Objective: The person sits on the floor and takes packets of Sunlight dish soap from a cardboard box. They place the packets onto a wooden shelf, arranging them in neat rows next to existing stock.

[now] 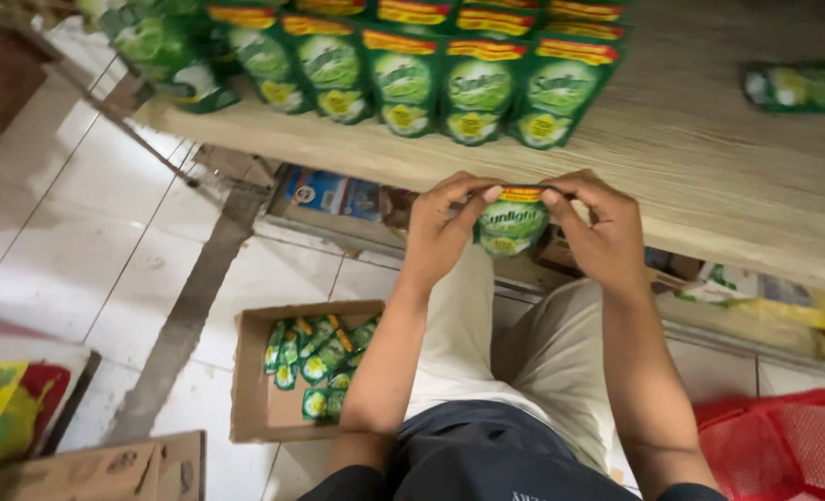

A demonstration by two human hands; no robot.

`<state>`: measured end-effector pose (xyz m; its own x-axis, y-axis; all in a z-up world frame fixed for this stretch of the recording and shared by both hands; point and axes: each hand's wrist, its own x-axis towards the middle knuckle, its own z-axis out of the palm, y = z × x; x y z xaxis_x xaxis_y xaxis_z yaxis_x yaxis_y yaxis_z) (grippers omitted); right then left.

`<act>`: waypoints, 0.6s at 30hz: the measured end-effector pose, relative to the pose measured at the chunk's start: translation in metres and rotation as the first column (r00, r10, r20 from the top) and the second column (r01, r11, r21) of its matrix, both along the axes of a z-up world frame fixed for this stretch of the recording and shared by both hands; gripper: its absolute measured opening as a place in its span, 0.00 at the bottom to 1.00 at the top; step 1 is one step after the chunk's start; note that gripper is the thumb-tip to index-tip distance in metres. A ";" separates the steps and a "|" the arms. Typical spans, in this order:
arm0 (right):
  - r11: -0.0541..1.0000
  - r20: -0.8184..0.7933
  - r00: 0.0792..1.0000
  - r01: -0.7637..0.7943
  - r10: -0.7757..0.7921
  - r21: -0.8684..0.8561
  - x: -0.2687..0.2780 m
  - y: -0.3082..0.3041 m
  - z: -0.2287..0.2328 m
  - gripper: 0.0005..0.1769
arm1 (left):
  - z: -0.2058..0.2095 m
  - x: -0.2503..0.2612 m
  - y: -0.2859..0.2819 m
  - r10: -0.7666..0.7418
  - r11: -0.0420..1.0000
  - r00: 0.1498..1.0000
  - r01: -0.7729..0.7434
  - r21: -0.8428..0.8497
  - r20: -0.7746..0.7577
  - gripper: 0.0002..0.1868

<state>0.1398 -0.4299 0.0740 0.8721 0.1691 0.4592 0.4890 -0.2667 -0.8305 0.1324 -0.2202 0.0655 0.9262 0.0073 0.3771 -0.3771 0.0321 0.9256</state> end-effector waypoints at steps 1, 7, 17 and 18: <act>0.999 0.037 0.999 0.031 -0.030 -0.020 0.000 -0.010 0.001 0.05 | 0.003 0.005 -0.009 -0.028 0.999 1.000 0.028 -0.018 -0.005 0.08; 0.951 -0.189 0.956 0.258 -0.225 0.172 -0.011 -0.042 0.003 0.09 | 0.007 0.025 -0.059 0.063 0.997 0.997 -0.065 0.036 0.047 0.10; 0.974 -0.172 0.979 0.144 -0.114 0.176 -0.005 -0.036 0.010 0.09 | 0.008 0.025 -0.059 -0.054 0.985 0.998 0.060 -0.159 0.045 0.15; 0.968 -0.153 0.980 0.158 -0.129 0.196 0.003 -0.034 0.010 0.09 | 0.006 0.027 -0.053 -0.032 0.983 0.998 0.041 -0.181 0.056 0.16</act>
<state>0.1424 -0.4637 0.0844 0.9375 -0.0484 0.3446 0.3351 -0.1413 -0.9315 0.1590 -0.2735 0.0713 0.9061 0.0469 0.4205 -0.4203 0.2130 0.8820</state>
